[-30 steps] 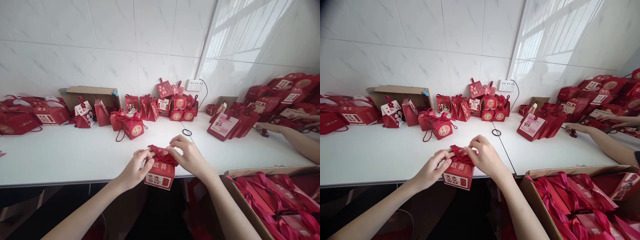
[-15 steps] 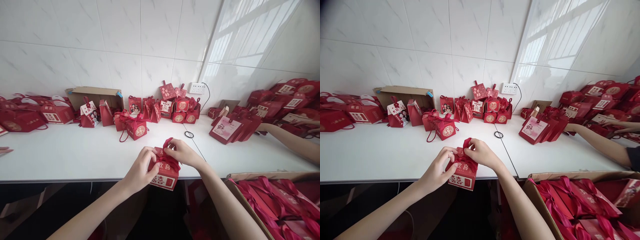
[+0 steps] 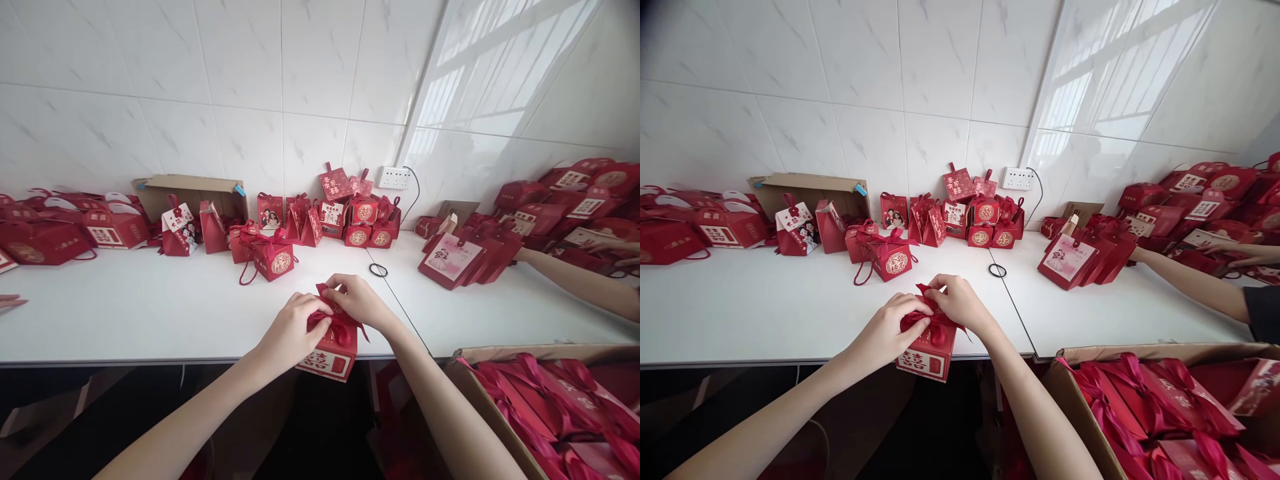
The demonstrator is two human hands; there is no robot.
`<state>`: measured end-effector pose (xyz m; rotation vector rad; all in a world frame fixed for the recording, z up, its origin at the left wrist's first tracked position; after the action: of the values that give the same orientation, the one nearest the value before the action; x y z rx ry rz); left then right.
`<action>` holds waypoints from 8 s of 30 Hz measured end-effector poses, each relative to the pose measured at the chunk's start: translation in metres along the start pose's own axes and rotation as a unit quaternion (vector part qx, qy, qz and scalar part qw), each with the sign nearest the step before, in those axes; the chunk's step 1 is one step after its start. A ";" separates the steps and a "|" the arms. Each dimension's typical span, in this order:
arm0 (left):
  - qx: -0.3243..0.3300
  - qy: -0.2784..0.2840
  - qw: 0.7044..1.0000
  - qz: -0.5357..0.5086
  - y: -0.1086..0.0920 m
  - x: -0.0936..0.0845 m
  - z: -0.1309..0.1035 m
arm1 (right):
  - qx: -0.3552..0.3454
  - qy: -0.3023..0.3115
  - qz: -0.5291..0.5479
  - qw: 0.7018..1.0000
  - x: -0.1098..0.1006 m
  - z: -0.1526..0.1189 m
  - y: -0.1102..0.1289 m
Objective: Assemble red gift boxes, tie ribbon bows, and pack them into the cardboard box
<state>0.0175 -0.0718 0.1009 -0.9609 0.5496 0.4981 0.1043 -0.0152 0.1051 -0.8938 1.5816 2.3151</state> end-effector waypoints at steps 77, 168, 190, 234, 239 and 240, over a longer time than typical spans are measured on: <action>-0.207 -0.015 0.964 -0.167 0.067 -0.001 -0.005 | 0.044 -0.022 0.336 0.941 -0.008 -0.053 -0.052; -0.103 0.036 0.936 -0.334 0.031 -0.003 0.002 | -0.095 -0.169 -0.024 0.981 -0.004 -0.043 0.012; -0.004 0.064 0.996 0.056 0.016 -0.012 0.006 | -0.349 -0.163 -0.092 0.918 0.006 -0.108 0.034; -0.074 0.009 0.997 0.022 0.014 0.005 0.013 | 0.135 -0.289 0.265 0.910 -0.039 -0.077 -0.088; -0.055 -0.012 0.998 0.018 0.015 0.005 0.011 | 0.024 -0.364 -0.050 0.930 -0.069 -0.061 -0.023; -0.045 -0.020 0.999 0.013 0.014 0.004 0.011 | 0.026 -0.313 -0.094 0.945 -0.063 -0.050 -0.013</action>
<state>0.0139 -0.0554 0.0950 -1.0276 0.5074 0.5683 0.1794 -0.0443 0.1189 -0.2281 1.2120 2.1084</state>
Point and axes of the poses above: each hand's wrist, its own z-axis towards the middle knuckle, its own x-axis out of the palm, y = z × x, the point moved 9 cm from there along z, towards the middle knuckle, and after that the axes turned 5 degrees about -y, right-handed, at the moved point
